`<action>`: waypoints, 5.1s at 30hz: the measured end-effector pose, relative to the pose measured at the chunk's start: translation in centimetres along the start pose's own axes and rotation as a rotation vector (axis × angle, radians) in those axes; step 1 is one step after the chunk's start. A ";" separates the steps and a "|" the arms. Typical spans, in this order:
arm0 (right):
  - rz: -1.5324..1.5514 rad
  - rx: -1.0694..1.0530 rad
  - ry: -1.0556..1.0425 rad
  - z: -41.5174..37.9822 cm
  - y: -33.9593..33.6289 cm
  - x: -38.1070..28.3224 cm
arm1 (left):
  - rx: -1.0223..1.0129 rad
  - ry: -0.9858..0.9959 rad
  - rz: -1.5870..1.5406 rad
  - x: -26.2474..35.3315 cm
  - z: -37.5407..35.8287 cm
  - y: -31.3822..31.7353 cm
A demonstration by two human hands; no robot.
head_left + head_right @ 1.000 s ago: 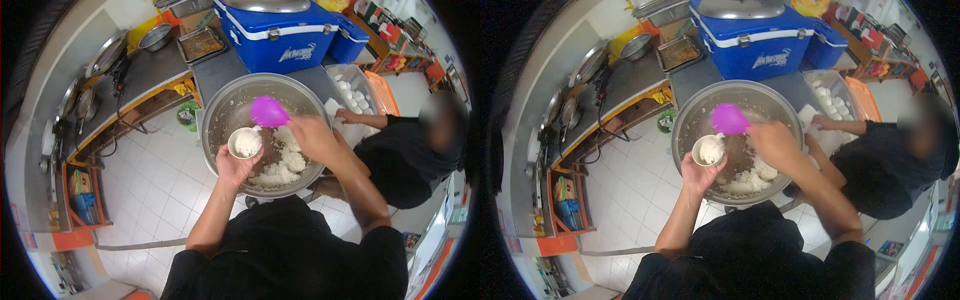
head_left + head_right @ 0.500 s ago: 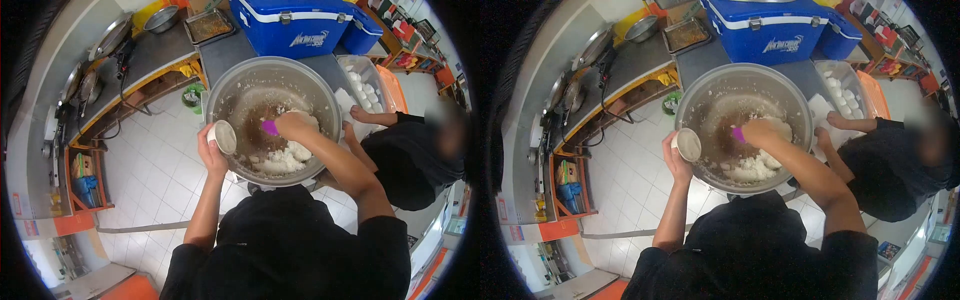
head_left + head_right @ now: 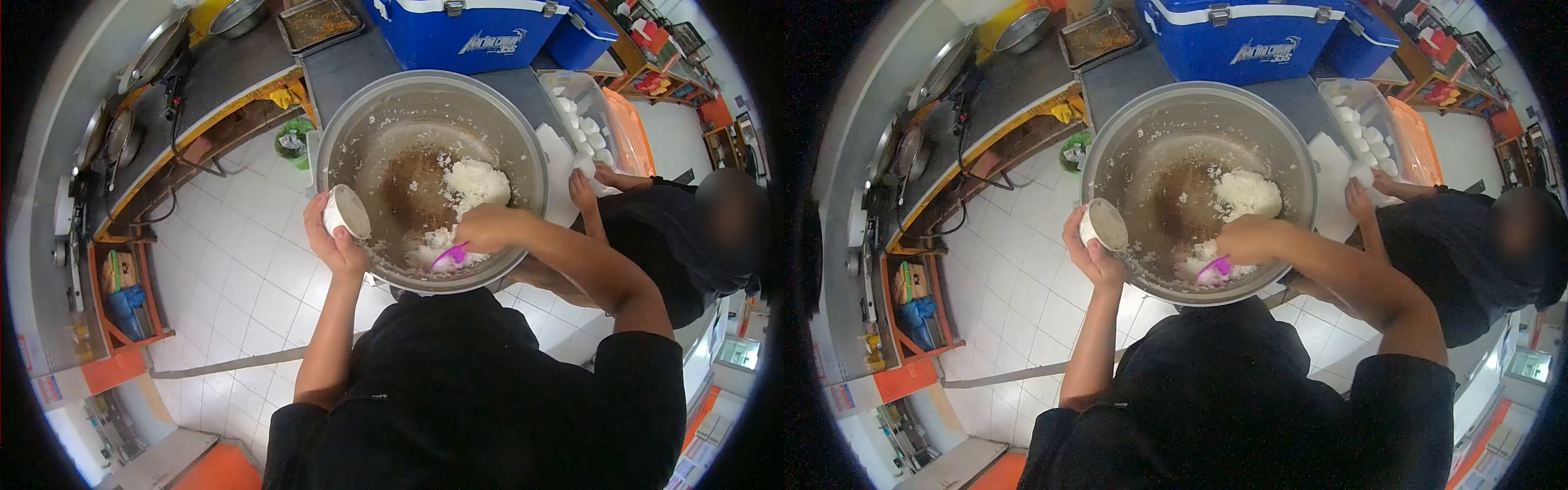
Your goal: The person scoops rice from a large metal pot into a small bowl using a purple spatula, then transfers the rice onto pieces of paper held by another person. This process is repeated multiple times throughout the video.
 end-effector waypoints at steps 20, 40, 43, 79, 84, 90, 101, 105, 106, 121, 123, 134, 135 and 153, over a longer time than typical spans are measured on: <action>0.187 0.950 0.315 -5.7 -0.1 -9.3 | -0.553 -1.264 -0.827 3.3 -3.7 10.4; 0.860 1.453 0.766 -35.5 13.6 1.6 | -0.721 -1.497 -1.125 15.2 -17.6 38.1; 0.968 1.445 0.901 -34.8 22.1 2.6 | -0.442 -1.533 -0.779 11.7 -21.9 45.6; -0.003 0.356 0.780 -2.7 0.1 6.0 | -0.406 0.114 0.339 5.6 0.0 2.0; 0.267 0.241 0.762 -1.9 -1.5 5.5 | -0.333 0.040 0.335 5.3 -0.4 2.5; 0.044 0.451 0.774 0.0 1.4 10.8 | -0.275 -0.003 0.273 4.8 -0.5 1.8; -0.089 0.420 0.647 3.9 7.1 0.8 | -0.172 0.019 0.210 4.1 -1.0 0.8; -0.046 0.305 0.519 2.0 -3.0 -3.1 | -0.151 -0.003 0.191 4.4 -0.2 0.1; -0.039 0.323 0.509 1.6 -4.9 -4.3 | -0.122 -0.007 0.197 4.2 0.3 -0.3; -0.061 0.188 0.638 1.7 -6.1 1.8 | -0.150 -0.042 0.246 3.1 -1.1 0.1; 0.012 0.121 0.575 1.6 -3.4 2.8 | -0.164 -0.024 0.272 3.5 -1.4 0.5; 0.210 0.024 -0.034 5.8 2.5 0.4 | -0.161 0.013 0.409 4.1 -1.5 1.2; 0.258 0.012 -0.119 5.6 2.8 1.1 | -0.159 0.008 0.422 4.2 -1.6 1.1; -0.320 0.825 0.302 -9.3 -14.5 -7.9 | -0.532 -1.544 -1.272 3.8 -2.0 10.3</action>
Point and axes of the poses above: each hand's wrist, its own z-axis towards the middle knuckle, its own y-axis out of the palm, x = y × z, the point moved 4 cm from there along z, towards the middle knuckle, and after that the axes turned 7 degrees about -y, right-handed, at the moved point
